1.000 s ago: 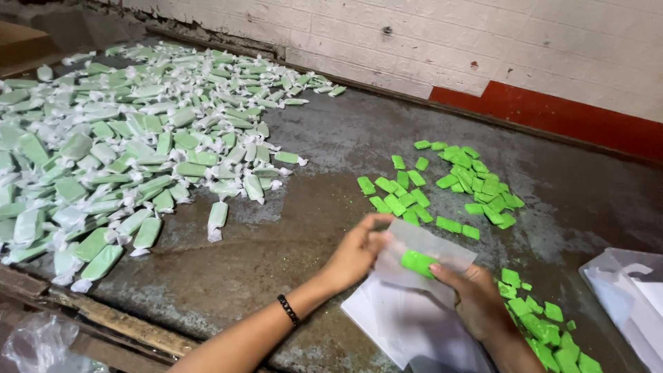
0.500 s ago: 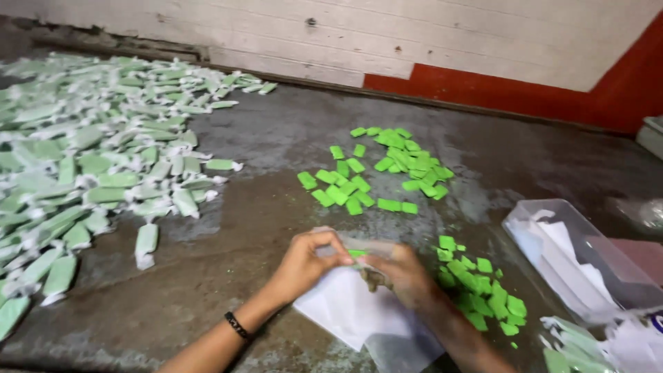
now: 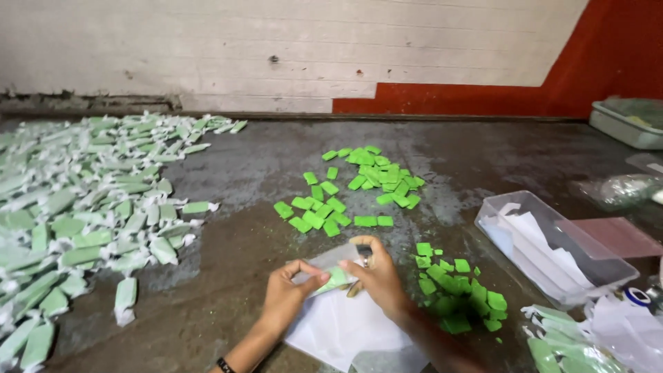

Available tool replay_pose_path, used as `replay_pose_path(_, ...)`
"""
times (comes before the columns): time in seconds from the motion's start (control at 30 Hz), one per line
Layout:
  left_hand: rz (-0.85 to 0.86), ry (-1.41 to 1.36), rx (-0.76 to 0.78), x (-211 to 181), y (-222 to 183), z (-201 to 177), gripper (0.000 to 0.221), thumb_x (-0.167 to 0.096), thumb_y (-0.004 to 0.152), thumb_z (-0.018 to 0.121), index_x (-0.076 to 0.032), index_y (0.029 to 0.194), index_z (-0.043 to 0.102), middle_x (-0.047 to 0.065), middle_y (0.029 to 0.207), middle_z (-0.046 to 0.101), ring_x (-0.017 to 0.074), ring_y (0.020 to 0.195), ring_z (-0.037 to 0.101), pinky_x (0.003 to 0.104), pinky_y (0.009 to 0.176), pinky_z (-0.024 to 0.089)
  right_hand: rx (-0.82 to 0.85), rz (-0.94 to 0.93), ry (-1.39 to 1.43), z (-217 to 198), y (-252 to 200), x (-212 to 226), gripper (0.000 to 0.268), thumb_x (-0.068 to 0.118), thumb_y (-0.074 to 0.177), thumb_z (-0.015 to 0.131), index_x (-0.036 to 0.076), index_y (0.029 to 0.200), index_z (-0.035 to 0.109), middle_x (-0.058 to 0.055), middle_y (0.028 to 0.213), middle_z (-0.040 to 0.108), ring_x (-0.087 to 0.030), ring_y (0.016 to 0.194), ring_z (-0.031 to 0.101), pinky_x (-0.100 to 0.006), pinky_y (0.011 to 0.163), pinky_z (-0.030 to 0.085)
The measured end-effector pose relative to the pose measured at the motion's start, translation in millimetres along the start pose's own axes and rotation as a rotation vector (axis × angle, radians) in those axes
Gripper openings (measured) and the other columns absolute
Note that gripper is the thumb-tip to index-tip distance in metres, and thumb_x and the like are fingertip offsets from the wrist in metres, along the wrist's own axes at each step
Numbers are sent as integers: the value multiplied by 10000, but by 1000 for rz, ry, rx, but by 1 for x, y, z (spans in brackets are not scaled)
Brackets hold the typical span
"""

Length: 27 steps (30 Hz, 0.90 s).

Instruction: Manually wrapping individual green rectangular candies in small white paper squares on a production table.

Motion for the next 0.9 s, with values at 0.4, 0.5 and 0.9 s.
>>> replay_pose_path(0.4,26,-170,190,-25,-7,0,692,28,680,758,-179,1309,559,94,1200,653,212,959,646,329,741,630,126,81,-36,-15,-1,21,660,-63,716,702,139,1293,453,-197,1217,612,-297,934,661,-287,557,600)
replay_pose_path(0.5,-4,-233,157,-17,5,-9,650,125,756,676,-100,1345,518,93,1043,666,138,709,663,272,663,597,46,95,-17,-19,-4,34,647,-58,715,697,173,1274,467,-229,1191,661,-328,933,665,-343,582,571)
replay_pose_path(0.9,-38,-256,282,-18,-4,8,192,-67,751,765,-11,933,740,105,894,729,150,686,660,261,576,618,102,-8,85,-6,-1,7,595,-90,696,721,67,1249,569,-179,879,576,-254,631,619,-341,482,571)
Point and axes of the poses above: each hand's wrist, its own y-axis towards the middle knuckle, its own z-axis out of the palm, x = y × z, the point moved 3 cm from there along y, towards the middle knuckle
